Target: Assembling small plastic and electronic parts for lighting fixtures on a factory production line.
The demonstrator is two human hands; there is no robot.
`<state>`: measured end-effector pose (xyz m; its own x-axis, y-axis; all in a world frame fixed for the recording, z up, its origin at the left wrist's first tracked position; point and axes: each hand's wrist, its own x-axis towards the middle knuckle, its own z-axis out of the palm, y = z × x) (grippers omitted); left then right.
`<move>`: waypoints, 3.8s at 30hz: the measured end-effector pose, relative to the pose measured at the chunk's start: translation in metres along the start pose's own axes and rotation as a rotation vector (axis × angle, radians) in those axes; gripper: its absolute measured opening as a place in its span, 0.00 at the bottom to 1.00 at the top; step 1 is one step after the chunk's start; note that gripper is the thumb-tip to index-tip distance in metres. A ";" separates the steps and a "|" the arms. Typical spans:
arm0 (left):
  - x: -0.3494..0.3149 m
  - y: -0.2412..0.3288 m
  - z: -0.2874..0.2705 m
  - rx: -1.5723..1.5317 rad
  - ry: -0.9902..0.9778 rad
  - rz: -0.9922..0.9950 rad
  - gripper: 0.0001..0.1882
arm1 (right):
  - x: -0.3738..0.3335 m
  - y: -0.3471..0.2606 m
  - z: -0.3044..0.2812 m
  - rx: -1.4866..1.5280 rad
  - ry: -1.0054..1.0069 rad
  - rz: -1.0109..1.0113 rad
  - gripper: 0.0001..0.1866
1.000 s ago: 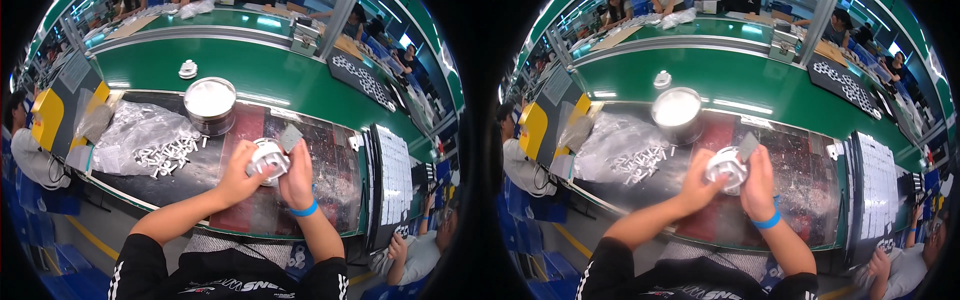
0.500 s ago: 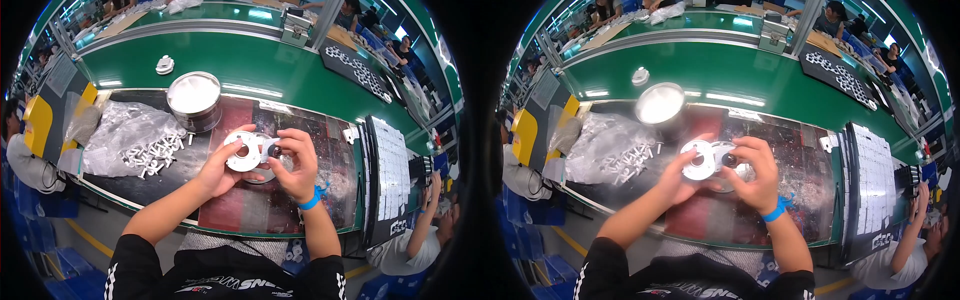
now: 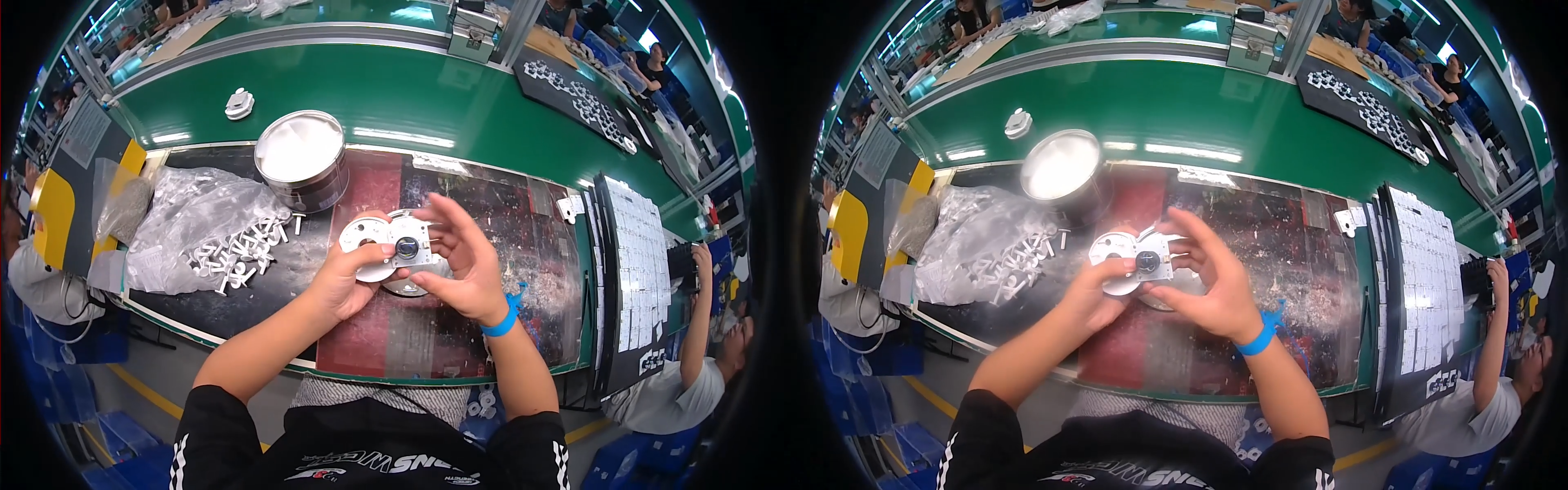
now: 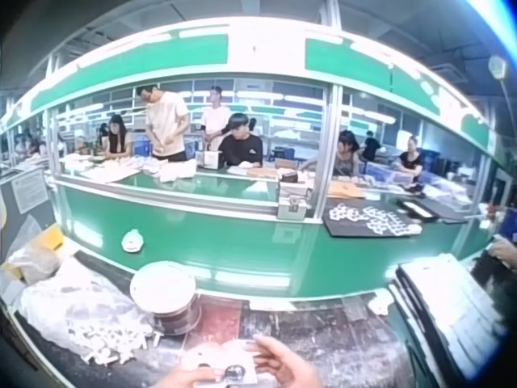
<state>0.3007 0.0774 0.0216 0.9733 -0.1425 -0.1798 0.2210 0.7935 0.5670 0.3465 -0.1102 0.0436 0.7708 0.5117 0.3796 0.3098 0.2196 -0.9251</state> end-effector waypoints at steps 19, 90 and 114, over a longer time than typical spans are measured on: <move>-0.001 0.011 0.008 0.124 -0.127 -0.173 0.25 | -0.006 -0.009 -0.006 -0.459 0.079 -0.260 0.39; -0.035 -0.030 0.004 0.375 -1.348 -0.848 0.20 | 0.049 -0.040 0.089 -0.651 -0.441 -0.225 0.09; -0.029 -0.036 -0.005 0.569 -1.372 -1.001 0.19 | 0.095 0.041 0.135 -0.976 -0.450 -0.161 0.16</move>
<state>0.2640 0.0562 0.0029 -0.2461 -0.9687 -0.0337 0.4033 -0.1339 0.9052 0.3573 0.0597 0.0431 0.4686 0.8370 0.2825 0.8511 -0.3421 -0.3982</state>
